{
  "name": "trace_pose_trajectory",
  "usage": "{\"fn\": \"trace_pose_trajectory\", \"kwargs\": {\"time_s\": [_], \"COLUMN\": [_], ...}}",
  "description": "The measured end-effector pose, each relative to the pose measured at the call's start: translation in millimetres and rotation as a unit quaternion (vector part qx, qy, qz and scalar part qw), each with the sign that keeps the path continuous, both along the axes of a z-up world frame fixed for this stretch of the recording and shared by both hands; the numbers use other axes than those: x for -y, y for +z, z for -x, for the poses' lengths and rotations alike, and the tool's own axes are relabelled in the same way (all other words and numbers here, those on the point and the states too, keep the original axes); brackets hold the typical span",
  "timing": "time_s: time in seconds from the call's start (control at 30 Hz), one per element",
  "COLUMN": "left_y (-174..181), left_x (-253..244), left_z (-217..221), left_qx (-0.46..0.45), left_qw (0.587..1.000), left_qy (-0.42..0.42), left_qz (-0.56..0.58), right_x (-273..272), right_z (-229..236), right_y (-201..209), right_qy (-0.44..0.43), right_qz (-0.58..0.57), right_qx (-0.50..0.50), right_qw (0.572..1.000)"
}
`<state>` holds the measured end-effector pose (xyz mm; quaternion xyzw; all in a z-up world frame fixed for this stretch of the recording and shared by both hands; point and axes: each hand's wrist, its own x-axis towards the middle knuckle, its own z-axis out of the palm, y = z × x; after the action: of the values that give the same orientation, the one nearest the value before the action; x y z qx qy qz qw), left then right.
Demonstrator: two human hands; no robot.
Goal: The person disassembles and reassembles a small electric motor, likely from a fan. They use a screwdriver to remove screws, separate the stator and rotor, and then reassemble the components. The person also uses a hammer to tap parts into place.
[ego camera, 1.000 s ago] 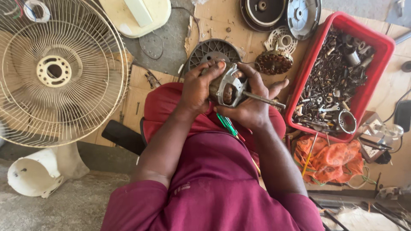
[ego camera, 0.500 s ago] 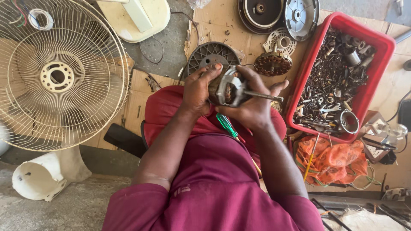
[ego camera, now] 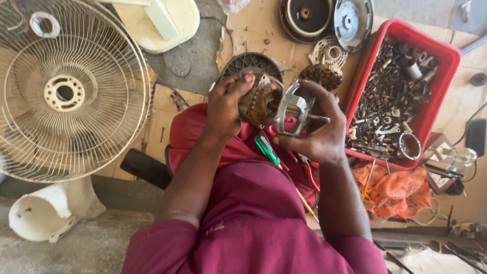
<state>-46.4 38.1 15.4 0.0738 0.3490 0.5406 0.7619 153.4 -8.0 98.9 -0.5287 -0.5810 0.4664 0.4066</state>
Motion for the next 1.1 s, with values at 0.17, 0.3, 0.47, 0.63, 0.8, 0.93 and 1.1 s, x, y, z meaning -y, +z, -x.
{"fn": "trace_pose_trajectory", "kwargs": {"time_s": [0.17, 0.3, 0.47, 0.63, 0.8, 0.93, 1.1], "left_y": [10.3, 6.2, -11.2, -11.5, -21.9, -9.4, 0.3], "left_x": [-2.4, -4.5, -1.5, 3.2, -2.3, -10.4, -16.0], "left_z": [7.1, 19.4, 28.6, 37.6, 34.1, 34.6, 27.6], "left_qx": [-0.183, -0.316, -0.396, -0.637, -0.517, -0.574, -0.628], "left_qw": [0.979, 0.937, 0.858, 0.560, 0.812, 0.762, 0.709], "left_qy": [-0.009, -0.059, -0.105, -0.184, -0.210, -0.238, -0.298], "left_qz": [-0.087, -0.138, -0.311, -0.497, -0.172, -0.186, -0.119], "right_x": [5.4, 7.6, -2.9, 1.8, 1.2, -7.1, -8.0], "right_z": [-9.1, -9.5, 9.1, 11.6, 18.7, 24.5, 28.0], "right_y": [-17.4, -18.6, -10.0, -13.7, -27.2, -25.6, -24.1], "right_qy": [-0.017, -0.067, 0.002, -0.010, -0.039, -0.050, -0.038], "right_qz": [0.042, 0.188, 0.130, 0.110, 0.081, 0.153, 0.145], "right_qx": [-0.085, -0.179, 0.036, 0.024, 0.090, 0.101, 0.123], "right_qw": [0.995, 0.963, 0.991, 0.994, 0.992, 0.982, 0.981]}}
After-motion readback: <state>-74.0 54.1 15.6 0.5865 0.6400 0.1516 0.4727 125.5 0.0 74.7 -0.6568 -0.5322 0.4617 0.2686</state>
